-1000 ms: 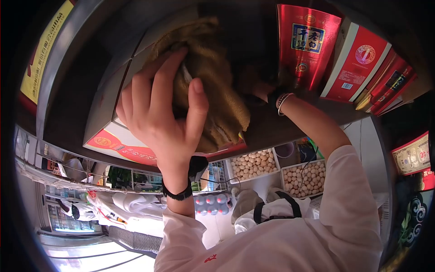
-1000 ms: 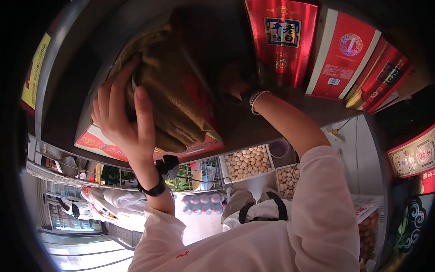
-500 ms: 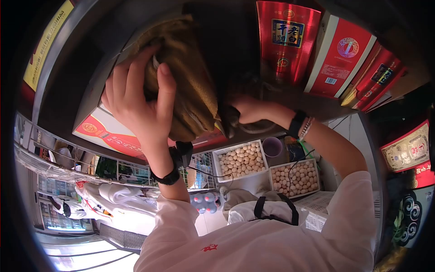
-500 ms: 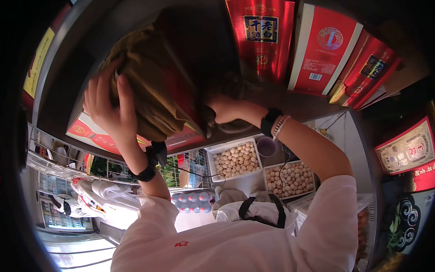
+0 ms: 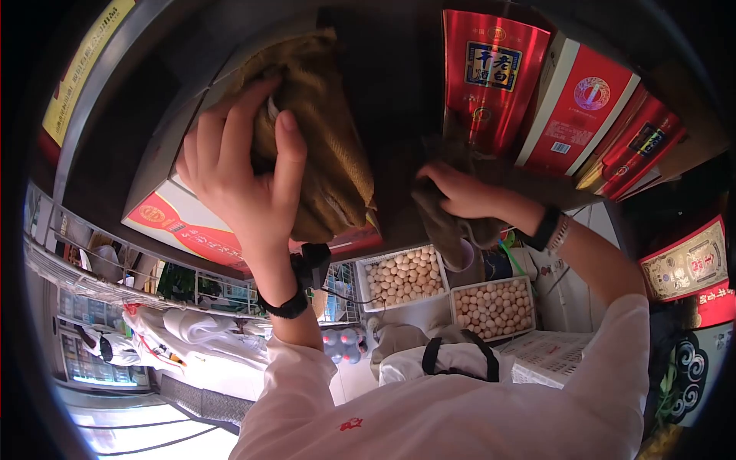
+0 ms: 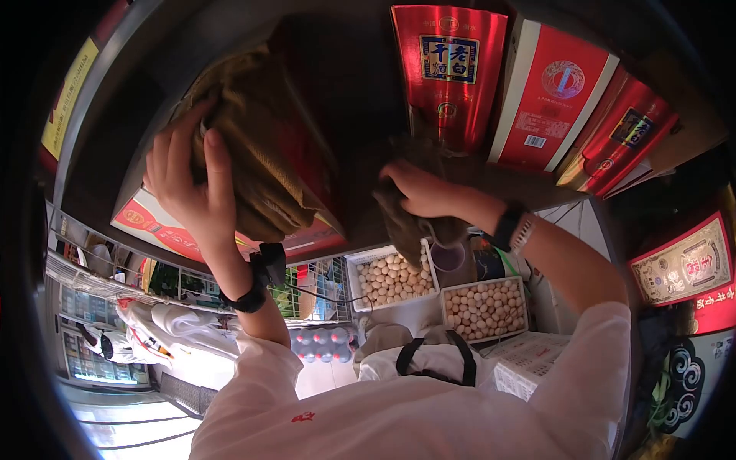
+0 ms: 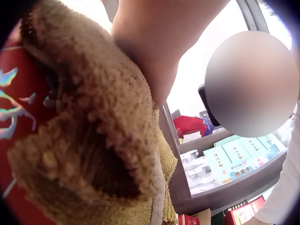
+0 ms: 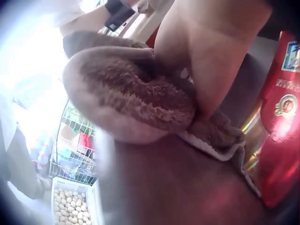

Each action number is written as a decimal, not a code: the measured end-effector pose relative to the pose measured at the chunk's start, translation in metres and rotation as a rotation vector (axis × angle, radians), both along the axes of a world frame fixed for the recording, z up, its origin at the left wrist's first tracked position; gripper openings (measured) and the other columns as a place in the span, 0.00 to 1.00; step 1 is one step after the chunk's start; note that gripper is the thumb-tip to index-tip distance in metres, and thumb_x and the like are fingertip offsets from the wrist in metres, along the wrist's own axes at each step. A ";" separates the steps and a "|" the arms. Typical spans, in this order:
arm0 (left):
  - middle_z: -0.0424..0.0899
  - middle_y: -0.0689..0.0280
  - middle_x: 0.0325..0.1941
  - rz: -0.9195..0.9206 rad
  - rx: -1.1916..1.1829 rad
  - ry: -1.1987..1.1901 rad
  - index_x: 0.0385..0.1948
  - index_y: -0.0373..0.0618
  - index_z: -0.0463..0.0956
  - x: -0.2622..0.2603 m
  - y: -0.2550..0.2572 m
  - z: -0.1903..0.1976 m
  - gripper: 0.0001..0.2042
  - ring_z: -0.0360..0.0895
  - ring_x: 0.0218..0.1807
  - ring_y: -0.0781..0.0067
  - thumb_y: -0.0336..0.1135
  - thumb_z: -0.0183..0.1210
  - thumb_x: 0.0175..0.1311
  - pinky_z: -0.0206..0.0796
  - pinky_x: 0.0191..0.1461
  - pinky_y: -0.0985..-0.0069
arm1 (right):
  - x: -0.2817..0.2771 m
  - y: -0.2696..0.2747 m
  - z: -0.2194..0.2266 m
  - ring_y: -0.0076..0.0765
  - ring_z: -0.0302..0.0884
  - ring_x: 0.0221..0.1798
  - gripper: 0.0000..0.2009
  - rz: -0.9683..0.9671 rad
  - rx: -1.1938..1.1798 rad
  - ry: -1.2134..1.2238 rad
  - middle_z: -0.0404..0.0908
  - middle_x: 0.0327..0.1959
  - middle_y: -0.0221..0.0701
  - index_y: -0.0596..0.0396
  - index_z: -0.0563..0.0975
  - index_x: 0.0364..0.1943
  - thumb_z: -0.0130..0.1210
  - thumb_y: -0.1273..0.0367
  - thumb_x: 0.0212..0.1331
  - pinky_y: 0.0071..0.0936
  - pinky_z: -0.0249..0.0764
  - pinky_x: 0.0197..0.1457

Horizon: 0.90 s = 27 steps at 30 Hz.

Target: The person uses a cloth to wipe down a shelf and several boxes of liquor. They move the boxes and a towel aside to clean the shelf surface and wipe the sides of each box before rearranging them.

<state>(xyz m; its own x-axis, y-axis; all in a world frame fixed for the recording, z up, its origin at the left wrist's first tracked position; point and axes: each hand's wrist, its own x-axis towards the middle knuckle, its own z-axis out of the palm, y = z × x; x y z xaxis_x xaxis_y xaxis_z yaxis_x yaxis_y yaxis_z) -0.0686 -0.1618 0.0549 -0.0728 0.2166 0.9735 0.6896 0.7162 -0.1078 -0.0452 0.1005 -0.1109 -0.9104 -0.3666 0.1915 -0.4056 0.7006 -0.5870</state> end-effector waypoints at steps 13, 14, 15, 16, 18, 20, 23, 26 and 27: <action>0.79 0.70 0.38 0.001 -0.005 -0.063 0.39 0.53 0.81 0.001 -0.002 -0.002 0.13 0.71 0.41 0.67 0.44 0.56 0.54 0.55 0.50 0.72 | -0.183 -0.034 -0.043 0.53 0.72 0.52 0.27 -0.175 0.089 0.449 0.74 0.47 0.52 0.65 0.68 0.52 0.57 0.71 0.43 0.40 0.69 0.54; 0.79 0.70 0.38 -0.001 -0.006 -0.063 0.39 0.53 0.81 0.001 -0.001 -0.002 0.13 0.71 0.41 0.67 0.44 0.56 0.54 0.55 0.50 0.72 | -0.184 -0.029 -0.036 0.53 0.72 0.52 0.27 -0.106 0.027 0.270 0.74 0.47 0.52 0.65 0.68 0.52 0.56 0.70 0.44 0.40 0.70 0.54; 0.79 0.70 0.38 -0.003 -0.003 -0.055 0.39 0.53 0.81 0.001 0.000 -0.002 0.13 0.71 0.40 0.67 0.43 0.56 0.54 0.55 0.50 0.72 | -0.184 -0.028 -0.027 0.52 0.73 0.51 0.26 -0.031 -0.033 0.098 0.75 0.46 0.53 0.64 0.69 0.52 0.56 0.69 0.45 0.40 0.70 0.55; 0.79 0.70 0.38 0.000 -0.003 -0.047 0.39 0.53 0.81 0.001 -0.001 -0.002 0.13 0.71 0.40 0.67 0.43 0.56 0.54 0.55 0.51 0.72 | -0.184 -0.031 -0.026 0.52 0.73 0.51 0.26 -0.023 -0.036 0.104 0.75 0.46 0.53 0.64 0.69 0.52 0.56 0.69 0.45 0.40 0.70 0.55; 0.79 0.70 0.38 0.002 -0.012 -0.018 0.39 0.54 0.81 -0.001 -0.003 -0.002 0.13 0.71 0.40 0.67 0.43 0.56 0.54 0.55 0.51 0.71 | -0.176 -0.043 -0.028 0.53 0.73 0.51 0.26 -0.062 -0.047 0.328 0.75 0.44 0.52 0.62 0.68 0.52 0.58 0.68 0.45 0.39 0.66 0.57; 0.79 0.71 0.37 0.021 -0.001 -0.003 0.39 0.54 0.81 -0.001 -0.001 -0.003 0.12 0.72 0.41 0.67 0.43 0.55 0.55 0.55 0.51 0.71 | -0.127 -0.051 0.011 0.53 0.72 0.51 0.27 -0.095 0.123 0.174 0.75 0.45 0.51 0.62 0.69 0.52 0.58 0.70 0.43 0.39 0.66 0.58; 0.80 0.69 0.37 0.044 -0.010 0.036 0.39 0.52 0.81 0.000 0.003 -0.001 0.12 0.73 0.39 0.67 0.42 0.52 0.59 0.57 0.48 0.72 | -0.077 -0.044 -0.011 0.55 0.67 0.56 0.30 0.025 0.234 0.139 0.70 0.51 0.49 0.61 0.69 0.51 0.59 0.75 0.35 0.37 0.64 0.61; 0.81 0.68 0.37 0.066 -0.026 0.062 0.39 0.49 0.80 0.002 0.003 -0.002 0.12 0.74 0.39 0.67 0.40 0.50 0.62 0.59 0.45 0.72 | -0.020 -0.046 -0.003 0.53 0.64 0.59 0.30 0.180 0.205 0.038 0.68 0.53 0.45 0.59 0.69 0.51 0.57 0.77 0.33 0.39 0.63 0.62; 0.81 0.67 0.37 0.064 -0.027 0.057 0.39 0.49 0.80 0.003 0.003 -0.001 0.12 0.74 0.39 0.67 0.40 0.50 0.62 0.60 0.46 0.72 | -0.002 -0.044 -0.004 0.50 0.63 0.60 0.27 0.195 0.109 0.076 0.68 0.53 0.41 0.55 0.70 0.48 0.54 0.79 0.34 0.40 0.62 0.63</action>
<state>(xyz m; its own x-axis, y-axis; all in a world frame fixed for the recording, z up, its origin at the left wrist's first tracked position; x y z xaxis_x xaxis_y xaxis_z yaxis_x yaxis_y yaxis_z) -0.0660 -0.1588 0.0536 -0.0322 0.2391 0.9705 0.6344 0.7552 -0.1650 -0.0468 0.0567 -0.1153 -0.8046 -0.5568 0.2061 -0.5798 0.6622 -0.4747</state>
